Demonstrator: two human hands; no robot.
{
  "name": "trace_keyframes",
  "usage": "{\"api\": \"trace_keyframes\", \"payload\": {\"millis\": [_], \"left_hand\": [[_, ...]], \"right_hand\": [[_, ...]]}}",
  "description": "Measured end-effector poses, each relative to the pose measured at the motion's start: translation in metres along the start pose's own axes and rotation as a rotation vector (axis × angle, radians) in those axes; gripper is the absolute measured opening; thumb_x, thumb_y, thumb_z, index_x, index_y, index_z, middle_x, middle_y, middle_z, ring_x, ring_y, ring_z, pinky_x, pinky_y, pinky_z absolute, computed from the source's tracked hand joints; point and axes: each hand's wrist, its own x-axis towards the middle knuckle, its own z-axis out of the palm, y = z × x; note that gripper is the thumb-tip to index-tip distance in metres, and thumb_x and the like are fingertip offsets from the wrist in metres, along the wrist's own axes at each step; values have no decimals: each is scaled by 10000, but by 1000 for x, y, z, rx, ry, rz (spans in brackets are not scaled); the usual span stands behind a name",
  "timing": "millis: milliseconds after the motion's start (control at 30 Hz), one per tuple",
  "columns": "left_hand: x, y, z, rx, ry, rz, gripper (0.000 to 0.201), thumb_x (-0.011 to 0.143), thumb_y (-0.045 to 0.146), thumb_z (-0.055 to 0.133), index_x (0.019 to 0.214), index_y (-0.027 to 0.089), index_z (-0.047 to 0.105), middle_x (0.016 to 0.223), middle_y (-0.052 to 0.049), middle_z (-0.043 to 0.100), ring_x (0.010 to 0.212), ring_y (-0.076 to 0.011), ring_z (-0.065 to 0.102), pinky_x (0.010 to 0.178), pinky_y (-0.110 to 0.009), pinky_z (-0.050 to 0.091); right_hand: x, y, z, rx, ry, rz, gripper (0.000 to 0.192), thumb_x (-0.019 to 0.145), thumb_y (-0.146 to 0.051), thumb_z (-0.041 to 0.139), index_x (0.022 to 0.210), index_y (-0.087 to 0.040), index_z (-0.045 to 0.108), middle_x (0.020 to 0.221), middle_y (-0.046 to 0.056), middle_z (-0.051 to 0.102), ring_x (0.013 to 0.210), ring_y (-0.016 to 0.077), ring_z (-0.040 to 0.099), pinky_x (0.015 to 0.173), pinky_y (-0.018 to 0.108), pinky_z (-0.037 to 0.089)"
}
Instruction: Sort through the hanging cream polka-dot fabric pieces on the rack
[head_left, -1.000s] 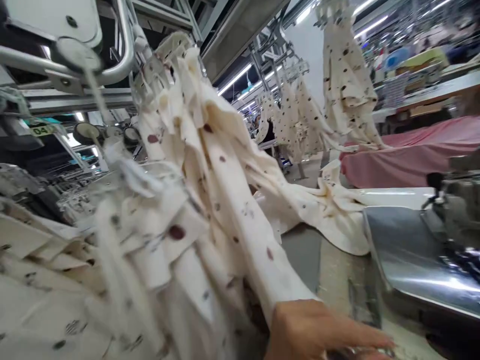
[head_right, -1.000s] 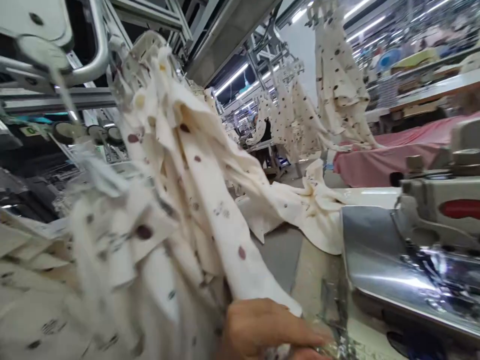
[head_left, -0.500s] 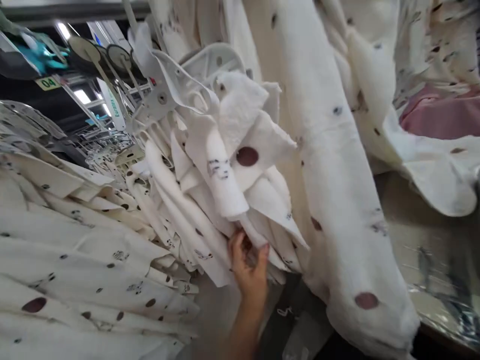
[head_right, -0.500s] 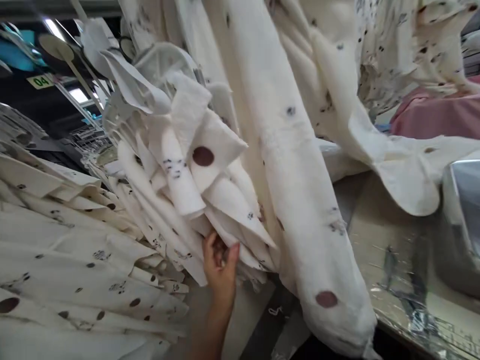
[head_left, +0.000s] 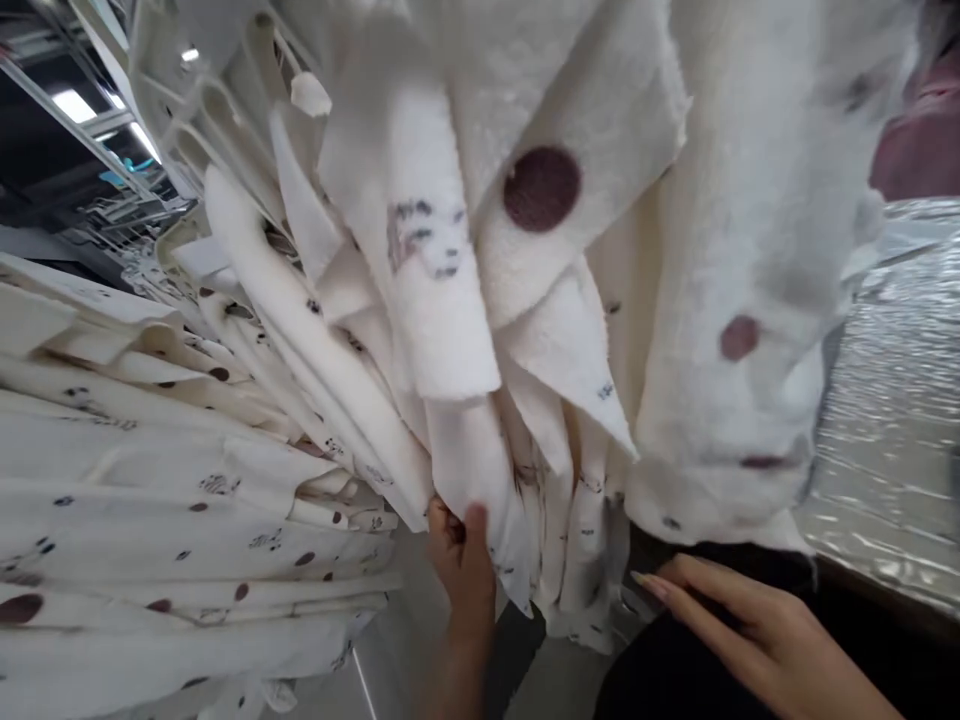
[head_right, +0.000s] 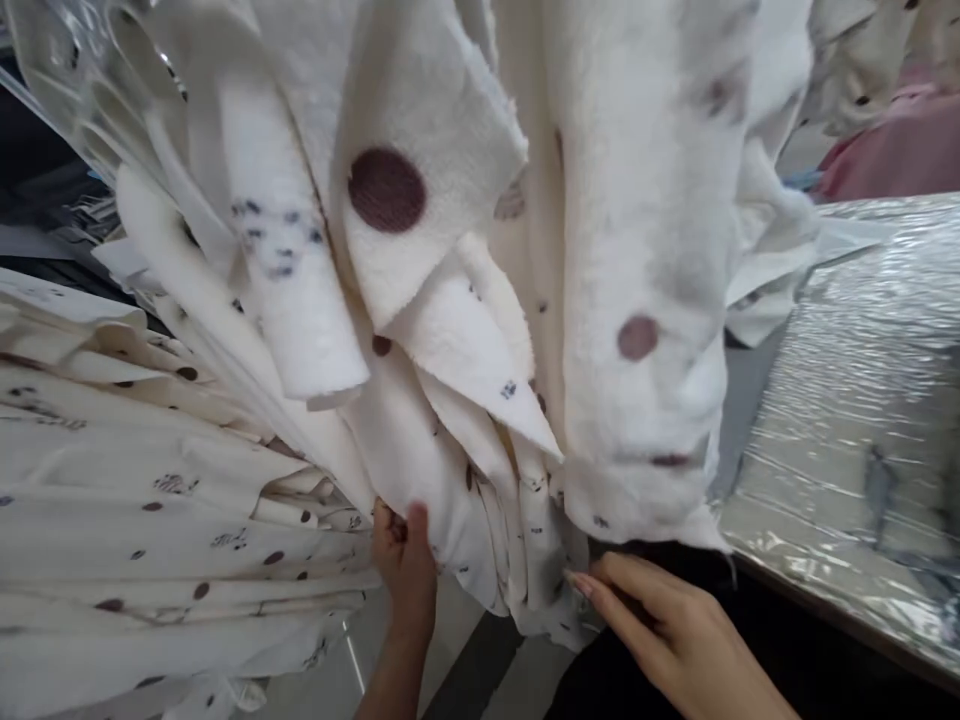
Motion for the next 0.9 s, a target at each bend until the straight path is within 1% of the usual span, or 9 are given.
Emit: {"api": "trace_keyframes", "payload": {"millis": [100, 167, 300, 367, 433, 567, 733, 800, 900], "left_hand": [[-7, -12, -19, 58, -102, -5, 330, 639, 434, 892, 760, 168, 740, 766, -72, 746, 799, -251, 699, 777, -347, 572], [-8, -18, -32, 83, -125, -25, 265, 708, 404, 857, 728, 165, 745, 804, -94, 762, 850, -269, 714, 824, -377, 578], [-6, -24, -55, 31, -36, -180, 354, 822, 462, 766, 960, 136, 754, 1015, -138, 776, 989, -272, 724, 873, -384, 589], [-6, -24, -62, -15, 15, -253, 451, 856, 522, 716, 1071, 126, 739, 1069, -152, 770, 1026, -270, 723, 878, -373, 594], [-7, -24, -67, -9, 62, -257, 502, 878, 567, 671, 1108, 125, 733, 1105, -161, 763, 1047, -268, 720, 886, -362, 593], [-10, -27, -73, 67, 154, -234, 524, 837, 588, 701, 1063, 118, 750, 1107, -184, 762, 1020, -283, 727, 849, -360, 603], [-9, -34, -77, 138, 244, -208, 495, 754, 550, 762, 931, 88, 775, 946, -185, 785, 877, -294, 741, 718, -359, 607], [-8, -34, -76, 158, 260, -184, 465, 717, 521, 783, 891, 89, 776, 916, -172, 787, 854, -291, 737, 714, -364, 606], [-6, -31, -76, 189, 286, -158, 430, 657, 484, 813, 840, 97, 772, 895, -164, 786, 838, -299, 729, 704, -378, 606]], "right_hand": [[6, 11, 22, 9, -73, 37, 372, 909, -608, 601, 795, -274, 721, 782, -7, 717, 696, 206, 689, 596, 243, 531], [11, 19, 33, -2, -52, 84, 383, 887, -624, 608, 878, -259, 723, 865, 15, 744, 760, 243, 703, 626, 283, 533], [30, 18, 51, -7, -67, 103, 410, 842, -612, 680, 1019, -243, 700, 1014, 46, 751, 889, 293, 699, 759, 350, 521], [39, 12, 58, 3, -99, 89, 388, 833, -597, 715, 1010, -252, 697, 1008, 34, 745, 906, 287, 687, 759, 341, 503], [42, 8, 62, 16, -124, 85, 360, 858, -598, 692, 957, -252, 701, 945, 20, 739, 857, 265, 682, 718, 328, 489], [37, 21, 56, 44, -60, 129, 454, 899, -655, 569, 958, -227, 707, 940, 37, 734, 859, 266, 687, 738, 355, 510], [38, 30, 34, 72, 144, 165, 570, 889, -707, 560, 1127, -204, 683, 1141, 90, 712, 981, 284, 679, 816, 401, 535], [46, 23, 27, 76, 118, 134, 588, 896, -707, 584, 1195, -207, 667, 1162, 82, 704, 975, 264, 673, 822, 395, 541], [58, 20, 21, 22, -15, 92, 581, 899, -664, 646, 1278, -225, 629, 1190, 66, 688, 917, 231, 660, 794, 379, 540]]}}
